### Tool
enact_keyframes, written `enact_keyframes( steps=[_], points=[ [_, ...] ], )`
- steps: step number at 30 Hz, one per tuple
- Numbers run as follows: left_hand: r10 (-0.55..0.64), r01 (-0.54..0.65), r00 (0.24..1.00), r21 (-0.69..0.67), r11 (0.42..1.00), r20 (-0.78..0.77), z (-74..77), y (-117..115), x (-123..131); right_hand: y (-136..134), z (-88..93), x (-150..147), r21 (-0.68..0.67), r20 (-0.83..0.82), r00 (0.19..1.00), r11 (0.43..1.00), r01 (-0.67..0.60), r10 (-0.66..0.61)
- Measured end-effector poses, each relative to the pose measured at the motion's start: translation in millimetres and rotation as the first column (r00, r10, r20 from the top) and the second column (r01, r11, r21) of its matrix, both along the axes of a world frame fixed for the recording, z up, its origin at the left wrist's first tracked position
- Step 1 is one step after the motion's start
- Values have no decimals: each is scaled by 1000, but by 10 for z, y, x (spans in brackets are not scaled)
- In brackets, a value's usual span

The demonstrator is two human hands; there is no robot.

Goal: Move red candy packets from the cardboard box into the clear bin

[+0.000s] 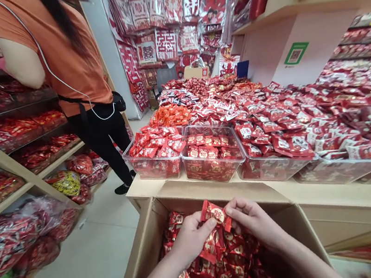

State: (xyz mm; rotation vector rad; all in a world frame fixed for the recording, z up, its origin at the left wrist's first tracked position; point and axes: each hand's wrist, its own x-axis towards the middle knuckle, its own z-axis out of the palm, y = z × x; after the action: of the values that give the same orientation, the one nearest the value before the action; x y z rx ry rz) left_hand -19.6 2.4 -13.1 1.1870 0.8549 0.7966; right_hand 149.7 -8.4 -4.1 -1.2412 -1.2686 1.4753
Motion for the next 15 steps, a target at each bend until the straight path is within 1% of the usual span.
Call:
enact_keyframes(
  steps=[1,2,4,5,6,7,8,9,10,12,13,15],
  points=[
    [14,-12,999,46,999,-47,-2,4,-19,24,65,29,17,7,1000,1000,3,-3],
    [36,-28,995,88,996,-94,-3,7,-35,72,149,66,52,3,999,998,35,-35],
    [95,-67,979,154,986,-179,0,10,-56,266,361,153,128,-45,985,977,169,-164],
    [116,-81,971,170,982,-209,5,9,-61,416,476,196,147,-86,966,956,253,-242],
    [130,-92,966,171,981,-225,11,5,-62,598,585,233,139,-128,939,932,334,-318],
    [142,-106,962,164,981,-232,18,0,-60,805,678,259,103,-159,909,909,403,-385],
    [151,-116,960,156,981,-235,25,-6,-56,1026,750,272,57,-178,875,883,467,-451],
    [157,-124,959,145,982,-237,31,-13,-51,1250,795,272,-7,-176,849,863,504,-498],
    [158,-128,958,136,982,-239,36,-20,-47,1467,812,258,-51,-159,833,847,530,-530],
    [159,-133,956,120,984,-246,39,-31,-42,1842,773,206,-112,-108,814,821,560,-570],
    [155,-130,955,111,985,-252,39,-34,-41,1990,726,176,-124,-80,810,812,570,-580],
    [142,-119,954,102,988,-262,36,-38,-44,2202,608,125,-141,-29,807,801,581,-590]
  ],
)
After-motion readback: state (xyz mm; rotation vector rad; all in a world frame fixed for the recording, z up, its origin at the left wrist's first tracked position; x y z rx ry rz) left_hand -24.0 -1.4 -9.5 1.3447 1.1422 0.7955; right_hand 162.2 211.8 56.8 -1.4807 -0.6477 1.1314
